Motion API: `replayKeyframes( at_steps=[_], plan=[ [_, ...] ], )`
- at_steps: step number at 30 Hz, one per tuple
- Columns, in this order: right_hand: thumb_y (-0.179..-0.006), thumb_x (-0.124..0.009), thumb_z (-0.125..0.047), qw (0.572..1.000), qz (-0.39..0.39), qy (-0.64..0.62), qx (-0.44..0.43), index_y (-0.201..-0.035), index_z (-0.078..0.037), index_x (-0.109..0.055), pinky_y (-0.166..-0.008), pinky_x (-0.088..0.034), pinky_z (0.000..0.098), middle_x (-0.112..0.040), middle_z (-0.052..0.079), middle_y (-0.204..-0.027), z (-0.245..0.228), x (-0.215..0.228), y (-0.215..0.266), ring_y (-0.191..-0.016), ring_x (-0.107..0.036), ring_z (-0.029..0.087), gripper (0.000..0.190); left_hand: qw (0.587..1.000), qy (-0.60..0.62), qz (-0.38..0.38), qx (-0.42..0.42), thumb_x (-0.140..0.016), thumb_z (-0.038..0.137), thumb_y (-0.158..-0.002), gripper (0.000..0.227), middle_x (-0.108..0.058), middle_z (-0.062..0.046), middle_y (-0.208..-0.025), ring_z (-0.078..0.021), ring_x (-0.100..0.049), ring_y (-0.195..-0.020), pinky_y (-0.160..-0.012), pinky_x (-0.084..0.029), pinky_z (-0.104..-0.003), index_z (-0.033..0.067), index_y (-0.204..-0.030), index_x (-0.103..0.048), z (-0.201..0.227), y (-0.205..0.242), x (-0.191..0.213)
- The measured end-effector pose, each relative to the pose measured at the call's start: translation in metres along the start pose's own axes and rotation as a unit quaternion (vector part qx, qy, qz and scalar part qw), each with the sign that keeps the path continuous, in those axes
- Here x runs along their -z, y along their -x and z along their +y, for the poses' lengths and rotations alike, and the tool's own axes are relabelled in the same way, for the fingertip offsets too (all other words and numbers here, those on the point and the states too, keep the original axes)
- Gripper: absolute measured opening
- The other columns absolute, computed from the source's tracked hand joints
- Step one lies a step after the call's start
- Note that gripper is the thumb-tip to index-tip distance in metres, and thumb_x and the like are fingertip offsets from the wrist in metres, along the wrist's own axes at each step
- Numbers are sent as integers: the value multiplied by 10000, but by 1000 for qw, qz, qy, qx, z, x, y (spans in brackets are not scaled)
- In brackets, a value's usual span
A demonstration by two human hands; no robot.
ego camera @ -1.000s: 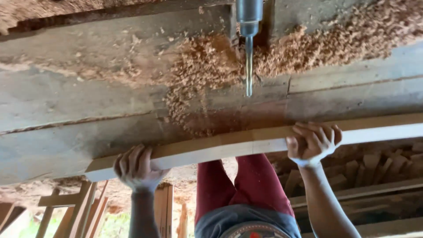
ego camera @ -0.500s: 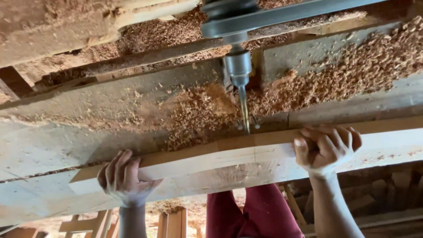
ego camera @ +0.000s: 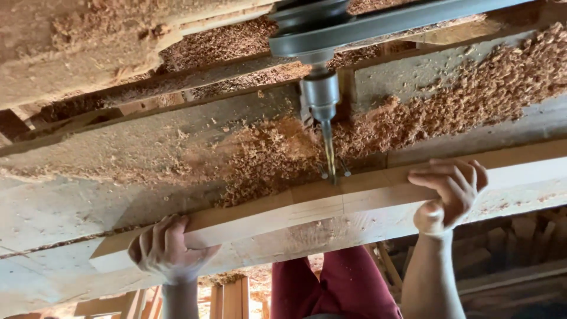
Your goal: The person carries a long thin wooden slat to a drill press and feeds it bit by bit under the spinning bit, drilling a series of holes along the slat's length. They reposition the slat between holes, holding it with both hands as each hole is bored.
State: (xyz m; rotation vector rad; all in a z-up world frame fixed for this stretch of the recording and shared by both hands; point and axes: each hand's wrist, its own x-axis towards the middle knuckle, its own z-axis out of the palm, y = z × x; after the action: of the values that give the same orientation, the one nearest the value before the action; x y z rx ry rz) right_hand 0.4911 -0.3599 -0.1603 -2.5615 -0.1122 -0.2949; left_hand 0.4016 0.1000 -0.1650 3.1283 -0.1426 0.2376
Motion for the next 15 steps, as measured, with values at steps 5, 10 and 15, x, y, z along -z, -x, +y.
replayKeyframes(
  at_steps=[5,10,15],
  plan=[
    [-1049,-365,-477,991,108,20,-78,-617,-139,-598,-1085,-358,423,-622,5,-635,2,-16,6,-711,-526,170,596,1000,20,-13,7,-426,822,-811,717,-743,-35,-834,-222,-602,-713,-837,-444,-473,139,-827,-644,-1,-2,-1],
    [-1050,-510,-458,981,130,34,-142,-581,-74,-606,-1061,-366,408,-560,18,-556,-22,-16,-17,-642,-516,180,614,997,53,-54,22,-496,821,-781,741,-744,-74,-905,-293,-636,-790,-875,-436,-488,107,-860,-674,4,-9,11],
    [-1002,-552,-210,981,134,25,-137,-549,-77,-583,-1012,-381,419,-535,30,-525,-30,-14,-25,-603,-470,191,473,999,29,-27,3,-363,836,-806,787,-737,-80,-826,-261,-632,-731,-836,-458,-497,105,-820,-655,-4,2,-3]
  ],
)
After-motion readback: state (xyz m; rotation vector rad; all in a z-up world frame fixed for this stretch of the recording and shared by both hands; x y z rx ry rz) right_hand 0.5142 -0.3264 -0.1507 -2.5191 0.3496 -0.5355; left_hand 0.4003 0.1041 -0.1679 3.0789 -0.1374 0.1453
